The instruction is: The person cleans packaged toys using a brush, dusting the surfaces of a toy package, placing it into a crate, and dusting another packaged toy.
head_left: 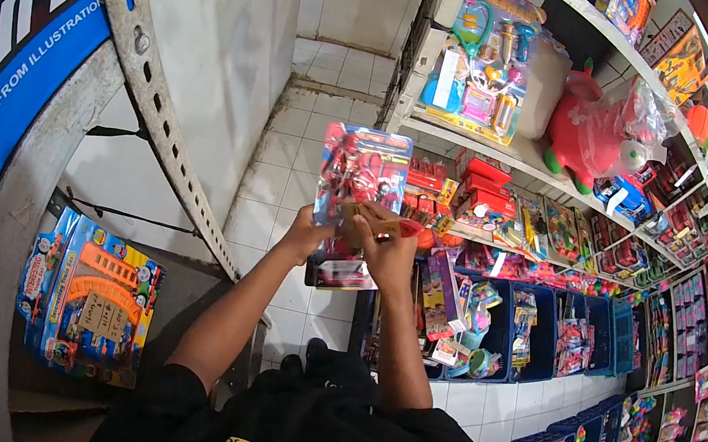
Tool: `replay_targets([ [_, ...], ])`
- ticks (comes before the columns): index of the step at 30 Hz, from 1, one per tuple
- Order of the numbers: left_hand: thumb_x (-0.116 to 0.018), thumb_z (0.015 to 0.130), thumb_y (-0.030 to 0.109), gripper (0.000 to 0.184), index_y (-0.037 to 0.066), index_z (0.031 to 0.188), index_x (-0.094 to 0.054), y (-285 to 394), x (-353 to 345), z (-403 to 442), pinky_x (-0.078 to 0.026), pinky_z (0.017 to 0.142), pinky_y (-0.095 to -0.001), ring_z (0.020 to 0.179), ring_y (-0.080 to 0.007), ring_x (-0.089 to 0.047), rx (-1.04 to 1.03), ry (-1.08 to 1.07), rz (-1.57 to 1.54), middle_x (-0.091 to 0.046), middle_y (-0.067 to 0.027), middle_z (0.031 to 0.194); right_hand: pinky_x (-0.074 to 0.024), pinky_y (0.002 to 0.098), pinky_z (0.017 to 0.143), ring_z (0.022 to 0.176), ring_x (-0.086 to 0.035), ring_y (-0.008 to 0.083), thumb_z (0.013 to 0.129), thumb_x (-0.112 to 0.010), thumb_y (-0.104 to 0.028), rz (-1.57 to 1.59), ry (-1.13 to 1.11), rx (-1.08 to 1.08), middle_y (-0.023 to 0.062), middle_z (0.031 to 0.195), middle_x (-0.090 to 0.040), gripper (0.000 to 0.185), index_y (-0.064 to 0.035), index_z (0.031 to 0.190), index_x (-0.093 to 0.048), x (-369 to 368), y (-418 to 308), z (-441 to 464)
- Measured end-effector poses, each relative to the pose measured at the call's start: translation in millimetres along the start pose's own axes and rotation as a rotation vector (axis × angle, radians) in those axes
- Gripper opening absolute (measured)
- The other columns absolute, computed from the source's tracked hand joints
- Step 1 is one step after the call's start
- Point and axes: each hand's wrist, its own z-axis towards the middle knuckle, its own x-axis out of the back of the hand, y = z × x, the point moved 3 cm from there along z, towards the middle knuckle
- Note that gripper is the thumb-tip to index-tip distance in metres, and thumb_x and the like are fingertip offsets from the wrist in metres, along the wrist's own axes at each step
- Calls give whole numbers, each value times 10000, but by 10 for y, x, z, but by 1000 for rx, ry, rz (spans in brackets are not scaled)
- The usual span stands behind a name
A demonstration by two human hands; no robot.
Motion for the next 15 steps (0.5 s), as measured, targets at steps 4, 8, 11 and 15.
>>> replay_targets([
  [4,-597,803,18,326,31,1129,-605,11,40,39,-536,832,-347,921,-175,-651,-4,74,-91,-659,-48,1004,-543,330,763,880,-701,224,847,-735,-130,87,151,26,168,966,-717,307,44,1090,-664,-76,2,-76],
  [8,-608,824,66,286,30,1108,-612,-14,50,33,-536,818,-355,915,-183,-650,48,101,-232,-661,-53,994,-536,326,786,898,-690,233,862,-724,-145,71,157,-28,177,980,-704,317,56,1095,-648,-71,-18,-122],
  [11,-648,837,123,274,29,1093,-624,-30,47,63,-528,806,-345,901,-173,-647,49,146,-252,-667,-49,986,-529,332,809,933,-681,235,862,-725,-156,131,184,-27,183,1007,-696,322,51,1097,-650,-146,117,-168],
  [15,-664,879,225,298,25,1097,-630,-8,5,62,-531,804,-354,904,-183,-653,15,199,-267,-675,-71,1020,-508,321,841,942,-651,210,877,-711,-150,110,153,-50,147,996,-684,295,31,1104,-660,-184,139,-209],
])
